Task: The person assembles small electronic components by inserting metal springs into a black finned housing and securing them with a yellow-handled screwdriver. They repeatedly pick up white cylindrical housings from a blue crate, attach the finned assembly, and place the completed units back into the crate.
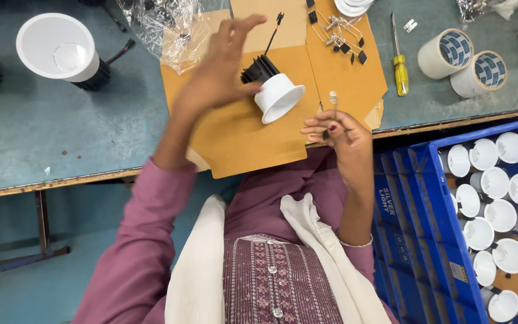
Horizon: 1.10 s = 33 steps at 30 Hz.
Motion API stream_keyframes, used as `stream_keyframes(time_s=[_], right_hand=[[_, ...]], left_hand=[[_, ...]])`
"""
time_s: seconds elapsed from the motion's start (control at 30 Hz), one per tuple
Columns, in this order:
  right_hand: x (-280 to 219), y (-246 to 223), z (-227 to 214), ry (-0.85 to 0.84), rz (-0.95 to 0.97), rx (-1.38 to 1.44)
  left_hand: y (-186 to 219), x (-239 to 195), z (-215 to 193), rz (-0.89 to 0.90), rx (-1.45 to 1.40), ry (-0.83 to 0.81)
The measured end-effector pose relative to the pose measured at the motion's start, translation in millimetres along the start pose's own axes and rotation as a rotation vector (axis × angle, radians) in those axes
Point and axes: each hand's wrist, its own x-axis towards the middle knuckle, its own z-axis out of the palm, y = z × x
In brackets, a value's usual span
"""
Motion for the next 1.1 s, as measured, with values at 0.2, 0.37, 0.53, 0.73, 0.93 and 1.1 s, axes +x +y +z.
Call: stream_keyframes(time_s=[0.2, 0.37, 0.53, 0.73, 0.93, 1.1], right_hand=[[-7.7, 19.2, -21.4, -0.100, 0.087, 0.551], [-9.3, 40.0, -26.1, -0.162, 0.139, 0.826], [-13.5, 45.2, -24.3, -0.179, 0.165, 0.864], [-5.5, 51.5, 8.5, -0.219, 0.227, 0.713], [-0.6, 47.2, 35.6, -0.246, 0.163, 0.688], [2.0, 45.8, 43.7, -0.239, 0.198, 0.689]], left_hand=[[-58.8, 10.2, 9.5, 0.041, -0.292, -0.494], [-60.9, 7.7, 31.0, 0.048, -0.228, -0.363], [-23.8, -13.4, 61.8, -0.175, -0.280, -0.025], [24.7, -32.8, 55.0, -0.162, -0.264, 0.104], [62.6, -44.3, 35.7, -0.163, -0.244, 0.165], [66.0, -44.1, 33.3, -0.208, -0.285, 0.114]])
